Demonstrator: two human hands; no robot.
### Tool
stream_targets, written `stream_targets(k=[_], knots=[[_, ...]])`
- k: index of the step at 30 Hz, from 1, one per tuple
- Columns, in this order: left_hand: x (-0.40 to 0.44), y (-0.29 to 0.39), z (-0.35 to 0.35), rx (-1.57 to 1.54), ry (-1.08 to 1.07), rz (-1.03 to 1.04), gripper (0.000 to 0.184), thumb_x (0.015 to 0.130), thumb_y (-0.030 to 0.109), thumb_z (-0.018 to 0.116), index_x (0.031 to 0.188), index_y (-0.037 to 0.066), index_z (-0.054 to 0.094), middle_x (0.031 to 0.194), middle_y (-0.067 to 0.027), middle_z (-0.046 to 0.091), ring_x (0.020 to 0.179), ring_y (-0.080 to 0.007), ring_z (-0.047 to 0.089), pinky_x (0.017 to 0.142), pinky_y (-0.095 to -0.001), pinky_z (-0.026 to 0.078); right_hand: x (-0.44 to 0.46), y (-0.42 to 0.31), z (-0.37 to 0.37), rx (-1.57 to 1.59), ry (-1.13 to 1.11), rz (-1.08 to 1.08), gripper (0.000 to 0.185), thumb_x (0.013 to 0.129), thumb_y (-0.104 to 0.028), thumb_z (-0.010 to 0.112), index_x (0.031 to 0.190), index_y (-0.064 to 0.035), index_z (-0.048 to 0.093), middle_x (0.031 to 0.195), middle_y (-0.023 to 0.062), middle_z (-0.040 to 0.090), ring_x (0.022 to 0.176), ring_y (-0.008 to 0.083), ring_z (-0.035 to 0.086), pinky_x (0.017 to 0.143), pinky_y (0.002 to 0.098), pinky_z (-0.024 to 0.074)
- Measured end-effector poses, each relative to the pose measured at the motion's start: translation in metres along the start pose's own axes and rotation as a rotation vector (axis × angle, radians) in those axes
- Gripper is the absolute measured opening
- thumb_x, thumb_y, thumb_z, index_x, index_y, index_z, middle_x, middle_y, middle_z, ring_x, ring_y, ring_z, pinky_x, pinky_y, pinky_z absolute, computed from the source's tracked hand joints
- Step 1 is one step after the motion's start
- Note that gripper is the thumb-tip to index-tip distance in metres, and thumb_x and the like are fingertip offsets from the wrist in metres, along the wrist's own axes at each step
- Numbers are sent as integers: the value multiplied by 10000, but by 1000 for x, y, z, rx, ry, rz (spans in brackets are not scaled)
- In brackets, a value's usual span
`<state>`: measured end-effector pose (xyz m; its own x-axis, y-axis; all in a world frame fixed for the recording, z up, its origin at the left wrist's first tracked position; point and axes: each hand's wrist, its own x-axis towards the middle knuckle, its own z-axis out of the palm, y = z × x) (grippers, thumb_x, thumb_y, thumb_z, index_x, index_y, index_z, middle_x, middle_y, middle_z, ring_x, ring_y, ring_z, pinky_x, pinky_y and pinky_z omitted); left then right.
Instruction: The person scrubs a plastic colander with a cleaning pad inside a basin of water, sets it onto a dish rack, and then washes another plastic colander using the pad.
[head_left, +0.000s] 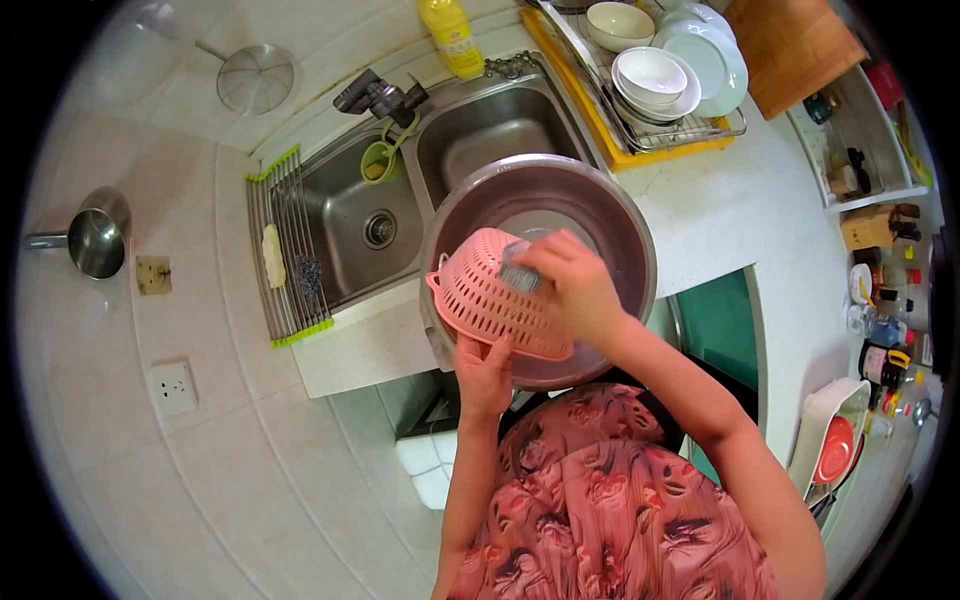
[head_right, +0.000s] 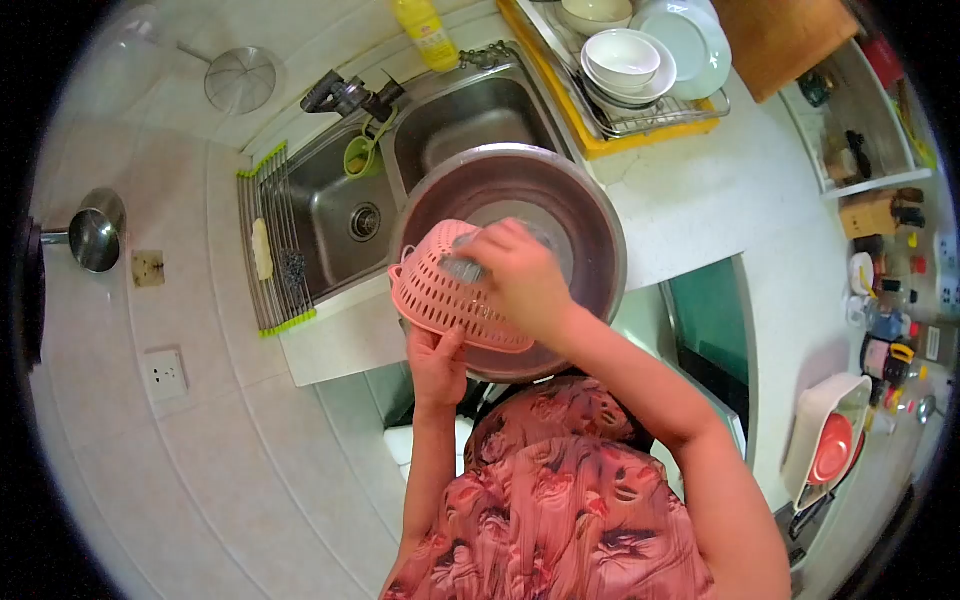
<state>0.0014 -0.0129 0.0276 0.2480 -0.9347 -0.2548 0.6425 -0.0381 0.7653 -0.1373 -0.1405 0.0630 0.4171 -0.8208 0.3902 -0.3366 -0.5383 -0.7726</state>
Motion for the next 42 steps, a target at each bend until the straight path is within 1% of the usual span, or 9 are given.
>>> stream_targets(k=[3, 9, 12, 16, 18, 27, 32, 35, 42], knots=[[0, 0, 4, 4, 36, -30, 591, 915, -60, 600, 1464, 32, 399, 1420, -96, 523, 1286, -208, 533, 1080, -374, 452, -12, -15, 11, 0, -66, -101, 257, 673, -40, 727, 923, -74, 681, 897, 82, 629, 906, 328, 591, 791, 433, 504], [-9, -4, -23, -23, 18, -64, 615, 899, -91, 591, 1468, 37, 395, 1425, -102, 521, 1297, -219, 529, 1101, -388, 436, -2, 25, 3, 81, -17, 193, 247, 729, 46, 669, 964, -32, 659, 923, 150, 645, 935, 373, 621, 831, 428, 503], [-18, 4, -33, 20, -36, -115, 558, 949, 1, 578, 1472, 37, 387, 1437, -101, 514, 1297, -220, 531, 1097, -387, 439, -7, 33, 2, 159, -74, 407, 316, 745, 49, 668, 1046, -31, 617, 994, 168, 665, 978, 376, 637, 868, 430, 504], [-6, 18, -38, -94, 280, -131, 507, 1069, 323, 422, 1488, 40, 380, 1440, -114, 532, 1298, -212, 541, 1078, -387, 464, -15, 45, 9, 145, -161, 376, 333, 731, 54, 668, 1042, -33, 589, 988, 168, 648, 967, 371, 634, 848, 434, 505], [1, 24, -38, -112, 296, -91, 502, 1065, 310, 444, 1467, 14, 393, 1430, -118, 541, 1288, -218, 551, 1073, -392, 470, -16, 49, 8, 111, -199, 347, 306, 719, 56, 669, 999, -36, 584, 979, 159, 628, 956, 355, 626, 829, 429, 510], [-2, 17, -47, -144, 289, -29, 487, 1046, 257, 505, 1434, -22, 410, 1394, -139, 567, 1263, -243, 572, 1071, -410, 474, -34, 159, 43, -785, -360, -8, 260, 752, -38, 640, 1001, -46, 568, 1021, 147, 539, 996, 333, 541, 821, 371, 532], [-3, 19, -42, -134, 301, -26, 495, 1042, 258, 510, 1439, -20, 406, 1400, -140, 562, 1272, -249, 563, 1077, -413, 463, -43, 154, 23, -261, -410, 185, 607, 702, 125, 585, 1268, -95, 572, 1202, 134, 546, 1145, 367, 524, 923, 425, 520], [-2, 18, -44, -150, 295, -37, 475, 1039, 242, 518, 1435, -2, 422, 1392, -126, 568, 1257, -239, 571, 1062, -401, 472, -44, 158, 14, -386, -605, 148, 538, 708, 87, 623, 1212, -100, 595, 1210, 132, 543, 1119, 351, 555, 917, 427, 519], [-1, 25, -31, -169, 309, 1, 417, 1036, 199, 535, 1412, 29, 476, 1361, -94, 590, 1218, -212, 584, 1053, -375, 470, -29, 105, -10, -639, -299, 267, 191, 766, -108, 669, 940, -54, 612, 948, 102, 584, 948, 333, 624, 745, 439, 557]])
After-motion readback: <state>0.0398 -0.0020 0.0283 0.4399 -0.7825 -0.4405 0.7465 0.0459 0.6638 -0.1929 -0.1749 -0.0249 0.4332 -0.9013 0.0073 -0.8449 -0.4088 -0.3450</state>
